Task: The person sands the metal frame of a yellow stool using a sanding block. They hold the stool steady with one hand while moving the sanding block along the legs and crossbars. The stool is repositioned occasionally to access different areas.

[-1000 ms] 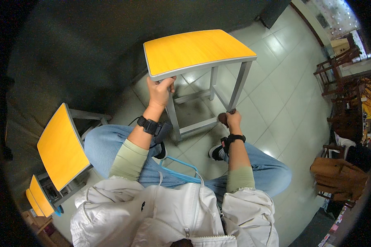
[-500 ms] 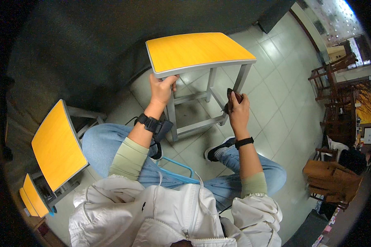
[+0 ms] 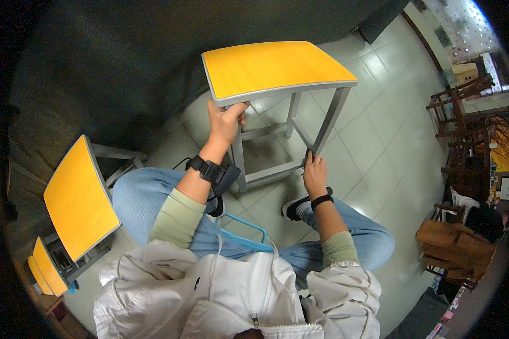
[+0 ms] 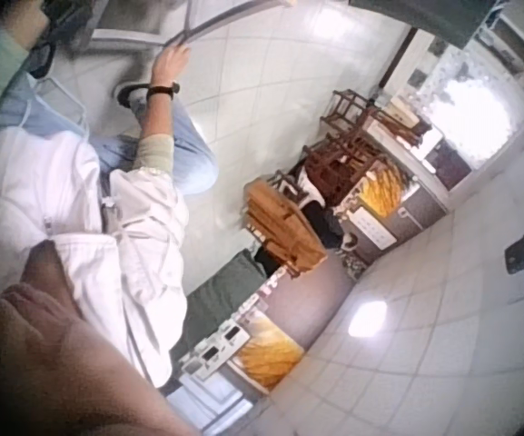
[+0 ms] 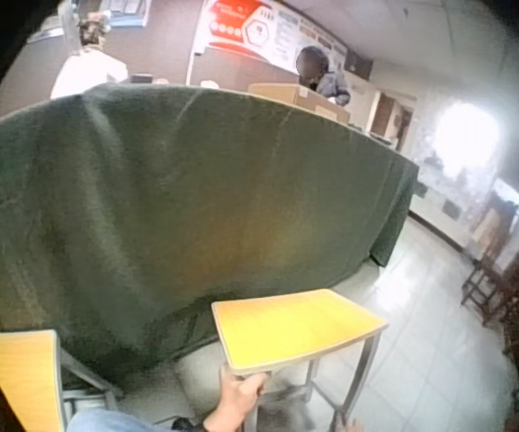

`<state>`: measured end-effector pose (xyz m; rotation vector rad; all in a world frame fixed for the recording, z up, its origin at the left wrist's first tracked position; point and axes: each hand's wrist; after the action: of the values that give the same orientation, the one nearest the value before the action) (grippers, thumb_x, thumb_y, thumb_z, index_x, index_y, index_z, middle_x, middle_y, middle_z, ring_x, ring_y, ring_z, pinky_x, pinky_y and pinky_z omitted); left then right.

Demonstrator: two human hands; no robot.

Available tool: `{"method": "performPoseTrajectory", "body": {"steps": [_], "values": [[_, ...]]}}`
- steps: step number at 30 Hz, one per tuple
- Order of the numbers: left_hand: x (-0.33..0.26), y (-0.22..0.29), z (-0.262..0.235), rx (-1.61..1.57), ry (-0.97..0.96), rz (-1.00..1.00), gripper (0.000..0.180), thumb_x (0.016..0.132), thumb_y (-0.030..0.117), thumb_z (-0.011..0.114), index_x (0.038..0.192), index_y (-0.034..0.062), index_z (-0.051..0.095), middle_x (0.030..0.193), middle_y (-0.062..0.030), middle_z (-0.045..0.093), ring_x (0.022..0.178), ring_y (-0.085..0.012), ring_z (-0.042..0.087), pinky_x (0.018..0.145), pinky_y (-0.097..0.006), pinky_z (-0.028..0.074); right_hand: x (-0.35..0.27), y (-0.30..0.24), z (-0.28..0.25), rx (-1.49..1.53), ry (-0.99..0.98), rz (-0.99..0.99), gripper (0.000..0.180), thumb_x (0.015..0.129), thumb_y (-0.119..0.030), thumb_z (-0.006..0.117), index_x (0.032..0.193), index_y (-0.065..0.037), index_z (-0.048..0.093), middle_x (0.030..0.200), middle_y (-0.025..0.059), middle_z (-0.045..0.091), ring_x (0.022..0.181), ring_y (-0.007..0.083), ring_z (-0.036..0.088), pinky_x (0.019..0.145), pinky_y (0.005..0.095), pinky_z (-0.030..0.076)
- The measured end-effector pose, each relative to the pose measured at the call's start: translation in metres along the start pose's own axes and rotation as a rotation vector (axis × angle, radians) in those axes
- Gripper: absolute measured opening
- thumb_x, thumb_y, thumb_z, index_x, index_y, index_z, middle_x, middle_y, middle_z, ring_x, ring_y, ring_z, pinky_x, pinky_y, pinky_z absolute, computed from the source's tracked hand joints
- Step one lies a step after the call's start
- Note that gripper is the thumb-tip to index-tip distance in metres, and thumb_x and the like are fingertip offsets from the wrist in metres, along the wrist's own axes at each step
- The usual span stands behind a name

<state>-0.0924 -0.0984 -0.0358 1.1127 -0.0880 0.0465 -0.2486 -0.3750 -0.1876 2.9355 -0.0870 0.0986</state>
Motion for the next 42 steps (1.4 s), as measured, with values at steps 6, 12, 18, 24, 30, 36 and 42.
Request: {"method": "performPoseTrajectory", "body": {"steps": [6,12,18,24,30,36,42], "values": [[0.001,0.001,-0.001,0.055,-0.004,-0.022,0.009,0.074,0.003,0.060,0.074,-0.0052,0.064,0.064,-0.0066,0.061,0.044,-0.0139,0.050,0.042,-0.027,0.039,0.018,0.008,-0.031,-0.153,0.074,-0.072,0.043,0.086,-0.011,0.052,0.128,-0.007,0.057,0.089,0.0094,0.055,0.082,0.0247,0.054,0.071,0.0360,0.045],[0.003,-0.001,-0.004,-0.010,-0.022,-0.036,0.011,0.072,0.006,0.064,0.074,-0.0053,0.064,0.064,-0.0052,0.062,0.046,-0.0112,0.052,0.042,-0.025,0.040,0.014,0.002,-0.031,-0.199,0.056,-0.053,0.040,0.086,-0.012,0.052,0.126,-0.007,0.059,0.087,0.0074,0.057,0.078,0.0237,0.056,0.065,0.0343,0.043],[0.002,0.000,-0.004,0.018,-0.002,-0.035,0.013,0.072,0.007,0.064,0.074,-0.0060,0.064,0.063,-0.0054,0.062,0.045,-0.0116,0.052,0.042,-0.025,0.040,0.021,0.006,-0.038,-0.228,0.041,-0.072,0.040,0.088,-0.011,0.050,0.127,-0.009,0.058,0.083,0.0063,0.056,0.076,0.0223,0.055,0.064,0.0342,0.040],[0.003,0.000,-0.004,0.047,-0.003,-0.070,0.014,0.073,0.007,0.065,0.076,-0.0062,0.064,0.065,-0.0055,0.063,0.046,-0.0117,0.053,0.042,-0.025,0.040,0.017,0.002,-0.036,-0.219,0.183,-0.032,0.037,0.088,-0.013,0.051,0.123,-0.008,0.062,0.080,0.0070,0.057,0.077,0.0233,0.056,0.067,0.0365,0.041],[0.002,-0.002,-0.004,0.004,-0.021,-0.027,0.015,0.072,0.008,0.065,0.076,-0.0060,0.065,0.064,-0.0055,0.063,0.046,-0.0120,0.053,0.042,-0.026,0.040,0.018,0.004,-0.037,-0.230,0.063,-0.043,0.037,0.088,-0.014,0.051,0.123,-0.010,0.061,0.082,0.0066,0.058,0.075,0.0233,0.056,0.067,0.0360,0.041],[0.003,-0.002,-0.002,0.027,0.005,-0.020,0.010,0.074,0.006,0.063,0.072,-0.0041,0.063,0.060,-0.0056,0.059,0.044,-0.0125,0.050,0.042,-0.026,0.038,0.017,0.003,-0.036,-0.222,0.080,-0.041,0.038,0.089,-0.016,0.051,0.125,-0.011,0.060,0.082,0.0069,0.058,0.073,0.0236,0.056,0.066,0.0363,0.040],[0.003,-0.004,-0.006,0.036,-0.019,-0.043,0.013,0.072,0.006,0.064,0.075,-0.0059,0.065,0.064,-0.0059,0.063,0.047,-0.0117,0.054,0.042,-0.025,0.040,0.014,0.008,-0.034,-0.244,0.148,-0.042,0.037,0.090,-0.020,0.052,0.125,-0.012,0.060,0.082,0.0073,0.058,0.074,0.0239,0.057,0.066,0.0378,0.040]]}}
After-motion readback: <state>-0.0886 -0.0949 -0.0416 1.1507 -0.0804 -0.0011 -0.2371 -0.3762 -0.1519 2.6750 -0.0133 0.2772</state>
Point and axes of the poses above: each hand's wrist, its own x-axis towards the middle knuckle, its own z-axis out of the palm, y = z × x
